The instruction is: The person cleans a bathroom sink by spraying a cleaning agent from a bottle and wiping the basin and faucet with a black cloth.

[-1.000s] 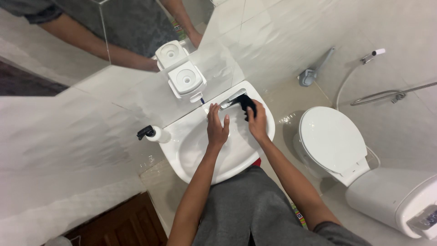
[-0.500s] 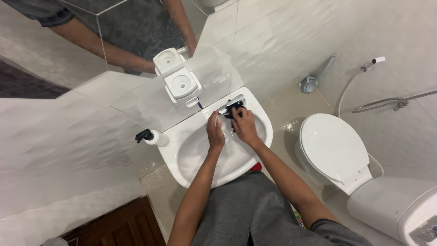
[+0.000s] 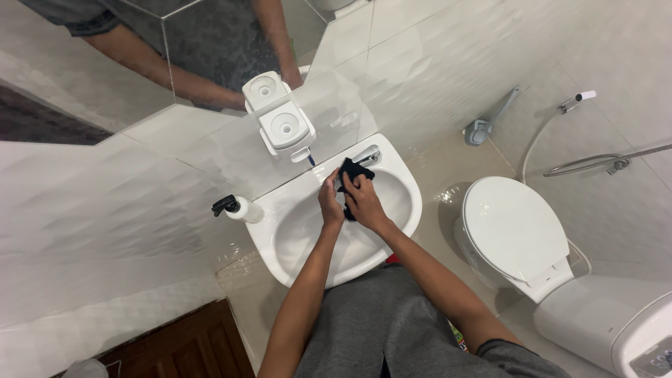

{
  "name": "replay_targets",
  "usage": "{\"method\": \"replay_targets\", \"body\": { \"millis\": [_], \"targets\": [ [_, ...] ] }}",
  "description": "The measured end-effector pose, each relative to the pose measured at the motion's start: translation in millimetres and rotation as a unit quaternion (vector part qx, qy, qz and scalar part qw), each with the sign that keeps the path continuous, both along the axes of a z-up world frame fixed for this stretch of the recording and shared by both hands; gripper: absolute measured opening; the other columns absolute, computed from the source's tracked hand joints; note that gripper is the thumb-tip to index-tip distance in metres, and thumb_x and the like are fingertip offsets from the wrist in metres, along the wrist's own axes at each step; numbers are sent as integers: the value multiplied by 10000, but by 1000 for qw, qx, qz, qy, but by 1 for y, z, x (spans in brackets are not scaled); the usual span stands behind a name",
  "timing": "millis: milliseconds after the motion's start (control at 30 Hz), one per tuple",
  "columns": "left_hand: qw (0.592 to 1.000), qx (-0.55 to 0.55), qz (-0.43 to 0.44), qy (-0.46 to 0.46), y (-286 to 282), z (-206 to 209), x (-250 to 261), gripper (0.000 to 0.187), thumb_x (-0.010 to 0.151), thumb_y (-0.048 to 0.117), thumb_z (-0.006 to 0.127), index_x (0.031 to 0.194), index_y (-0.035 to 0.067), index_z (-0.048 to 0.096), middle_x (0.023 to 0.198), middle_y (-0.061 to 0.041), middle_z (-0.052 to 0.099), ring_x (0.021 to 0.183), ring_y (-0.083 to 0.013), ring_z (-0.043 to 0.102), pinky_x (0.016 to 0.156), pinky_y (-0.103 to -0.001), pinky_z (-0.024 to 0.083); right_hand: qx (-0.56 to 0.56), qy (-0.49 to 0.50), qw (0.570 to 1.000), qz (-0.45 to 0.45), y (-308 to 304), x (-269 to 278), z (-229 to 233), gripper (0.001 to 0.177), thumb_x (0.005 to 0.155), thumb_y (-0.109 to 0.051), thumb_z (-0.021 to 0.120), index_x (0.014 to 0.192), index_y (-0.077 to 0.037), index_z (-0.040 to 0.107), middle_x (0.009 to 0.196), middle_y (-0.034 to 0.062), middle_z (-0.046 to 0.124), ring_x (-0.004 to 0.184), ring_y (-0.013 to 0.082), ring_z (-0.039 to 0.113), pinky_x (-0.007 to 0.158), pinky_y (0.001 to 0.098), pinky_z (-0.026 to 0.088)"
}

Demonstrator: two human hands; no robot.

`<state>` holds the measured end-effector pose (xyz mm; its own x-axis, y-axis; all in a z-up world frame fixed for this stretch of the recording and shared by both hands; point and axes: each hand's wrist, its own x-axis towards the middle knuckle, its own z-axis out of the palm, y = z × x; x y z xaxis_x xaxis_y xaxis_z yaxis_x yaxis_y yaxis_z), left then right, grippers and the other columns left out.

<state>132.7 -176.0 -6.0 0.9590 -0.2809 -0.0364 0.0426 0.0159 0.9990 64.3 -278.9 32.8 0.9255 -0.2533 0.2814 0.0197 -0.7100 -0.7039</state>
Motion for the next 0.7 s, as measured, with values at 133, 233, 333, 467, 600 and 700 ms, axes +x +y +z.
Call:
{"method": "replay_targets", "body": {
  "millis": [133, 233, 333, 467, 600, 700],
  "targets": [
    [982, -166, -17, 92, 0, -24, 9, 640, 1090, 484, 314, 1471, 12, 515, 1531, -187, 514, 1463, -283, 448, 1222, -414, 290, -63, 17, 998, 23, -3, 12, 15, 609, 840, -69, 700, 1439, -114, 595, 1033, 155, 504, 910, 332, 505, 827, 423, 468],
    [977, -180, -20, 109, 2, -24, 10, 671, 1076, 513, 316, 1527, 30, 431, 1546, -209, 479, 1486, -292, 402, 1245, -424, 225, -19, 38, 999, 14, -10, 14, 16, 577, 839, -72, 701, 1409, -143, 637, 999, 126, 517, 914, 310, 535, 841, 406, 489],
    [983, -161, -24, 91, 2, -11, 9, 677, 1058, 524, 326, 1563, 74, 362, 1523, -235, 493, 1488, -306, 379, 1247, -452, 188, 108, 69, 992, -18, -13, 9, 4, 568, 852, -65, 688, 1415, -122, 643, 985, 137, 497, 926, 294, 559, 869, 382, 503],
    [988, -135, -23, 71, 4, 2, 8, 657, 1051, 530, 333, 1551, 104, 362, 1481, -246, 548, 1491, -329, 388, 1252, -499, 175, 203, -19, 978, -40, -25, 9, -17, 562, 876, -49, 669, 1432, -72, 594, 1065, 116, 551, 1045, 268, 600, 941, 360, 506],
    [991, -108, -26, 75, 6, 10, 7, 654, 1047, 541, 313, 1523, 96, 374, 1466, -237, 566, 1474, -346, 416, 1238, -524, 179, 225, 53, 966, -117, -51, 13, -29, 550, 862, -71, 681, 1410, -71, 633, 1013, 141, 562, 960, 263, 616, 910, 336, 517],
    [992, -89, -14, 83, 4, 13, 9, 665, 1032, 551, 315, 1520, 100, 351, 1463, -248, 572, 1481, -350, 392, 1225, -543, 166, 248, 60, 956, -148, -58, 20, -36, 556, 863, -83, 672, 1415, -64, 609, 1028, 140, 581, 949, 268, 635, 896, 334, 525]
  ]
}}
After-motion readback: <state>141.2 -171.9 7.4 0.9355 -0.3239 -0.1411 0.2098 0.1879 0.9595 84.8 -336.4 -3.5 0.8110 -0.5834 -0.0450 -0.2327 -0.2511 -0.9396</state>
